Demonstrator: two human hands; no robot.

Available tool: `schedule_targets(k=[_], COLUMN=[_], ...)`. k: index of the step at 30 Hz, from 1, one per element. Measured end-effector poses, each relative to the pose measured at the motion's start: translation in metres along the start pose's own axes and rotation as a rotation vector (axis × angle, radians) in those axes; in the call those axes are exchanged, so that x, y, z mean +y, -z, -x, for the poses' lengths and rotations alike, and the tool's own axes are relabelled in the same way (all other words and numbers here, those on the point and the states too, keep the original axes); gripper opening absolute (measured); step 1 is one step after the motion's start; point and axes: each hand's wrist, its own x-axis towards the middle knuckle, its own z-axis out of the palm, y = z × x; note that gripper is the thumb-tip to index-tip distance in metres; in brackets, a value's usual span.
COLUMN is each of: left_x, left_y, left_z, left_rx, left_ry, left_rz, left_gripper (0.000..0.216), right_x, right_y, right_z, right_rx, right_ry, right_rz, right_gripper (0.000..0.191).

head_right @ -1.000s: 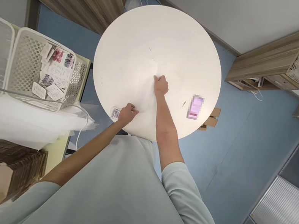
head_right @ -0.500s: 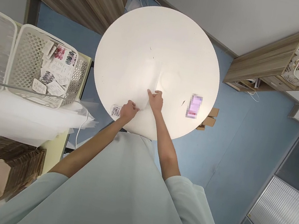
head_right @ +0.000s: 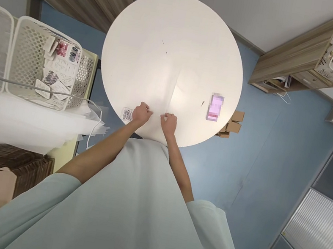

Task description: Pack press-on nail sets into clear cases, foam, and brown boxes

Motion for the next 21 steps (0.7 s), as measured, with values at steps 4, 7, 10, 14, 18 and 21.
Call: schedule_targets(k=[4,7,10,14,18,21], left_x=[0.0,-0.002,-0.002,-0.002,-0.002,-0.002], left_y=[-0.001,-0.003,-0.005,-0.005,-0.003,-0.002], left_z=[0.001,0.0,0.0,0.001,0.002,0.001], left_rx=[0.009,0.018,0.028,0.036,0.037,0.038], left_ry=[-0.019,-0.033,-0.042,-0.047,-0.053,-0.062], left_rz=[-0.032,-0.055,-0.079,-0.115,-0.132,-0.132], left_gripper=[0.027,0.027,0.028,0.031,0.033,0.034], right_x=[0.007,0.01,0.01,0.009,0.008,0.006], right_y=[-0.001,-0.002,-0.004,-0.01,-0.014,-0.016], right_z=[0.006,0.011,0.015,0.017,0.013,0.01], right_rx=[0.009,-0.05,-0.064,-0.025,-0.003,-0.003], right_ry=[-0.075,-0.142,-0.181,-0.225,-0.24,-0.257], right_rz=[0.004,-0.066,-0.154,-0.198,-0.171,-0.14], right_gripper=[0.024,0.024,0.02,0.022,0.02,0.019])
